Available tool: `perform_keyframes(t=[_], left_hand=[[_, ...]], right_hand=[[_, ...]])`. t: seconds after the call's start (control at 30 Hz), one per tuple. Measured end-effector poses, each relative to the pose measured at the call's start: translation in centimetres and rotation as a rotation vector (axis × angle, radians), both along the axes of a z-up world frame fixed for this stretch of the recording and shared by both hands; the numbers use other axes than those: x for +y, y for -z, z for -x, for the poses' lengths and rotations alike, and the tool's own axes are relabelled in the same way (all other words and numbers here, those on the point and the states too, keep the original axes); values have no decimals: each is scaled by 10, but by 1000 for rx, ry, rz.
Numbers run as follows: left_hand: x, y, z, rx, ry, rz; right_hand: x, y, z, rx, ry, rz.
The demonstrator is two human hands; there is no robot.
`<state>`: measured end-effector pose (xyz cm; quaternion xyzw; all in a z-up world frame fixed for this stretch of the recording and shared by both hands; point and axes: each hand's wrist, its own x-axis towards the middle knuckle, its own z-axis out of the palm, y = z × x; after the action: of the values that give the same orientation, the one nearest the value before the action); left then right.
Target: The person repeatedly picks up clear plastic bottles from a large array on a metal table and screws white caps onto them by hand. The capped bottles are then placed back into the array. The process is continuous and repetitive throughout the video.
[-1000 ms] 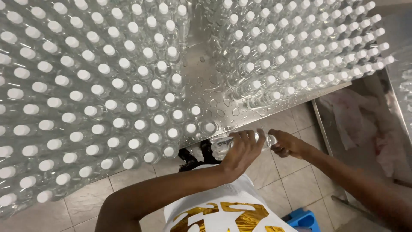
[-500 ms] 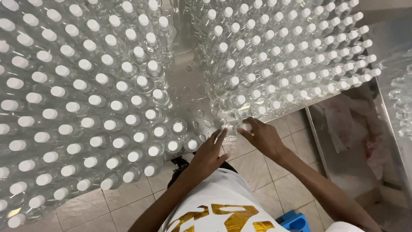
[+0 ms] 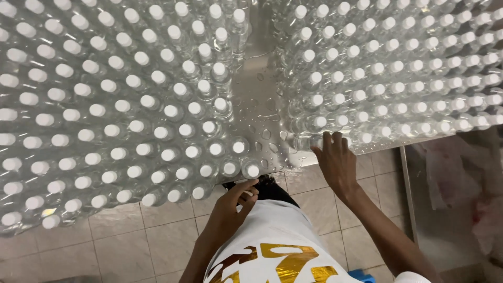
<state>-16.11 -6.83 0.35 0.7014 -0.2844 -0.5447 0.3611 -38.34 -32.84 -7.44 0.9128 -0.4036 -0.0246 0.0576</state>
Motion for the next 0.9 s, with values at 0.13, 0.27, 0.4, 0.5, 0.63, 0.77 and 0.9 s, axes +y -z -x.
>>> perform_keyframes(t=[0.13,0.27,0.4,0.5,0.63,0.77,0.9], left_hand=[[16,7,-5,-22,-106,55],[30,3,-17,-100,-228,135],[42,-6,-26,-118,-234,214],[51,3,-25,-66,-243,142],[52,-10,-31,-40,-256,195],[44,-12,-40,-133,-85,646],[37,-19,-65,441,-169,699]], right_hand=[[35,-37,-36,-271,-269,-52],[80,-26,-76,-158,-457,-488],[83,33,-91,-159,-629,-397],[76,22,-92,-201,-489,-583],[83,-105,-109,-167,-522,-644],[87,-217,-141,-316,-439,-845],[73,-219,-197,-519,-476,-1062]])
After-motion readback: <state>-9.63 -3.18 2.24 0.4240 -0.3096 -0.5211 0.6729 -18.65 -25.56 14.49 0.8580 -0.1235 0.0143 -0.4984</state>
